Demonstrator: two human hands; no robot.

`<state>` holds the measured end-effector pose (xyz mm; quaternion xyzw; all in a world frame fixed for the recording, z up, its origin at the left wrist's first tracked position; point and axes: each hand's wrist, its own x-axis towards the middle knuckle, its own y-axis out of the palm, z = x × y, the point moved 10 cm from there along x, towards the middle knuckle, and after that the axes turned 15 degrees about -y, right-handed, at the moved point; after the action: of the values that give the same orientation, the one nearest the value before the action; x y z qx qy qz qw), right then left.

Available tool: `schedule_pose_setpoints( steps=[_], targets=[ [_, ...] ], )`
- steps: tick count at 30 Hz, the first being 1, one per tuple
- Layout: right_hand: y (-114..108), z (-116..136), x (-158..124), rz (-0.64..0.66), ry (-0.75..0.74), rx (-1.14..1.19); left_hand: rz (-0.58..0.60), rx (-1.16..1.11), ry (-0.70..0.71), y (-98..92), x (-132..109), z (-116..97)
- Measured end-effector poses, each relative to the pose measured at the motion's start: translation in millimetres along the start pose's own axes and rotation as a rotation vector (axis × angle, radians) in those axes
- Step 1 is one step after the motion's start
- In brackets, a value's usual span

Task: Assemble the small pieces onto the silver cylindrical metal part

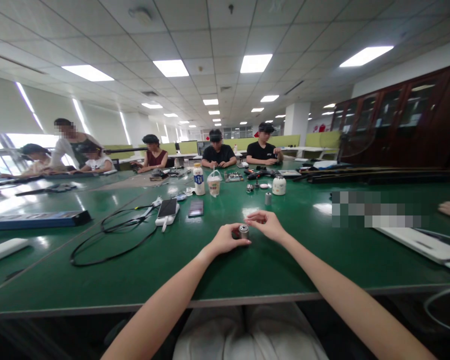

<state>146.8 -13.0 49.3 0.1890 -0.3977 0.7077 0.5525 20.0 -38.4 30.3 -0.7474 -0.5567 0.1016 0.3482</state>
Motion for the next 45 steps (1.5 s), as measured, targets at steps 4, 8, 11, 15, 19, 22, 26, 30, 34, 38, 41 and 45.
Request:
schedule_pose_setpoints(
  steps=[4, 8, 11, 15, 19, 22, 26, 30, 34, 38, 41, 45],
  targets=[
    [11.5, 20.7, 1.2, 0.007, -0.047, -0.033, -0.003, 0.014, 0.014, -0.5, -1.5, -1.3],
    [10.7, 25.8, 2.2, -0.018, -0.064, -0.062, -0.018, 0.032, 0.022, -1.3, -2.1, -2.6],
    [11.0, 24.5, 2.5, -0.023, -0.06, -0.058, -0.021, 0.044, 0.022, -1.4, -2.5, -3.8],
    [16.0, 21.5, 0.9, 0.003, -0.042, -0.038, -0.027, 0.061, 0.017, -2.2, -3.3, -4.8],
    [18.2, 21.1, -0.3, 0.016, -0.029, -0.024, -0.032, 0.079, 0.021, -2.9, -3.9, -6.1],
    [11.4, 20.5, 0.3, -0.027, -0.017, -0.028, -0.023, 0.085, 0.028, -2.4, -4.0, -7.7],
    [-1.8, 19.2, 1.0, -0.109, -0.014, -0.048, -0.021, 0.091, 0.032, -2.7, -4.3, -9.2],
    [2.8, 21.1, 0.5, -0.061, -0.035, -0.024, -0.023, 0.1, 0.03, -2.5, -4.1, -8.4],
    [13.4, 23.3, -1.3, 0.008, -0.05, -0.006, -0.022, 0.097, 0.031, -1.6, -3.4, -7.6],
    [10.0, 14.4, 1.1, -0.052, -0.046, 0.0, -0.029, 0.102, 0.022, -2.2, -3.7, -7.9],
    [-6.2, -2.3, 4.7, -0.148, -0.026, -0.013, -0.025, 0.107, 0.014, -2.4, -4.2, -8.4],
    [-35.6, -30.6, 2.6, -0.213, 0.028, -0.075, -0.022, 0.114, 0.008, -2.7, -4.6, -8.8]
  ],
)
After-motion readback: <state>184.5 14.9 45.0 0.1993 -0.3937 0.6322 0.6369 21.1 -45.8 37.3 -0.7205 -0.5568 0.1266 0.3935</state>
